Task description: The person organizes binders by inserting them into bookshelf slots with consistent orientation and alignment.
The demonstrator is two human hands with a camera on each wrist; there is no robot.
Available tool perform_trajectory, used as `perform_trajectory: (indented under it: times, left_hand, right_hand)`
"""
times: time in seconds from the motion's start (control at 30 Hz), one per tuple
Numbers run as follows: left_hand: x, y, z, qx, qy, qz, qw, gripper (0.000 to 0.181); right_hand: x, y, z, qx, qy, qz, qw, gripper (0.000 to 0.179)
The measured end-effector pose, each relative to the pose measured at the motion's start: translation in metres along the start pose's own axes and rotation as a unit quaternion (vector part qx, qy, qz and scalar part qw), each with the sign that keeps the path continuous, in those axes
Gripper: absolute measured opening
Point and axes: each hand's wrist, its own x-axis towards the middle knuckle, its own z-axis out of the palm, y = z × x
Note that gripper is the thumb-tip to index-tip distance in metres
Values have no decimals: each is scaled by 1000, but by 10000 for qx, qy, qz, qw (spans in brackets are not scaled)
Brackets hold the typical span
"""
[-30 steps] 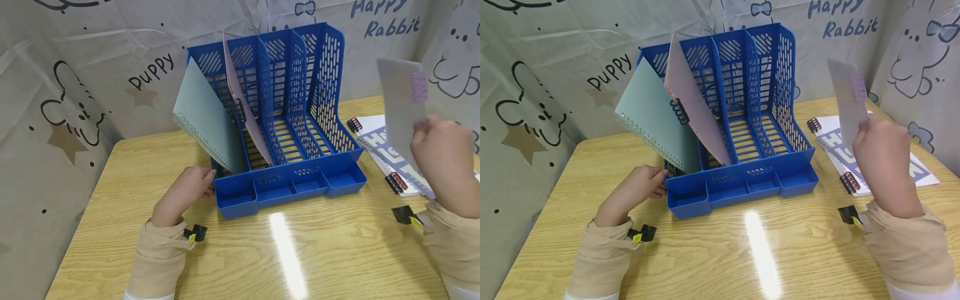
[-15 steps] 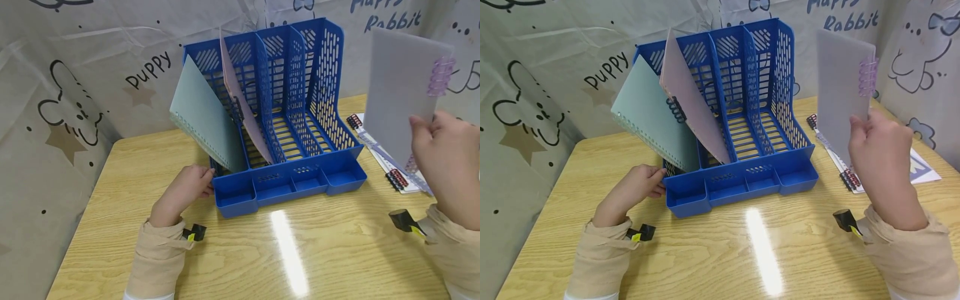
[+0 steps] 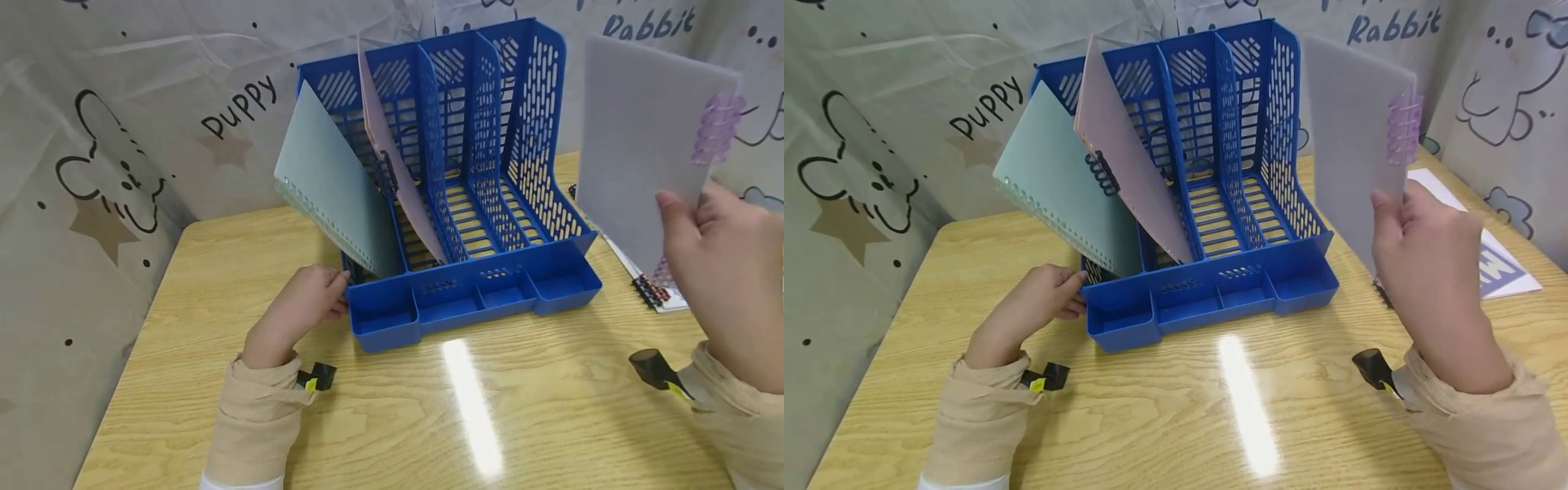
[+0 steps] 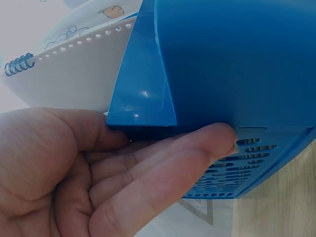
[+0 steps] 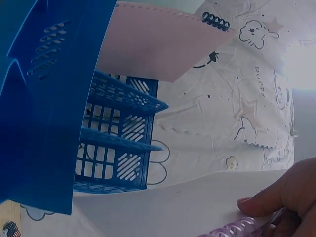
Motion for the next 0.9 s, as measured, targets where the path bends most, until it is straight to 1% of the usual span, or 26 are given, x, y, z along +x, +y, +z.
perform_trajectory:
  times: [0.1,0.23,0.43,0.57,0.67,0.77,0.9]
  left_hand:
    - [-1,1,-2,-7,11,-16,10000,39]
    - [-2,1,-5,45,26,10,10000,39]
    - [-3,-1,-7,84,8,-12,10000,39]
    - [-2,-1,-7,100,24,15,9999,39]
    - [-2,0,-5,122,39,62,9999,38]
    - [-1,1,-4,126,44,98,9999,38]
    - [0,2,-1,133,35,75,9999,38]
  right_hand:
    - [-2,-4,3,258,132,-254,9993,29]
    - [-3,-10,6,534,243,-309,9978,26]
    - [-2,-24,12,668,333,-188,9970,25]
    - [-1,-38,20,880,282,-22,9957,26]
    - [0,-44,28,1074,283,-74,9938,25]
    - [-1,-49,37,1167,284,-371,9921,23]
    - [-1,-57,47,1350,263,-432,9896,23]
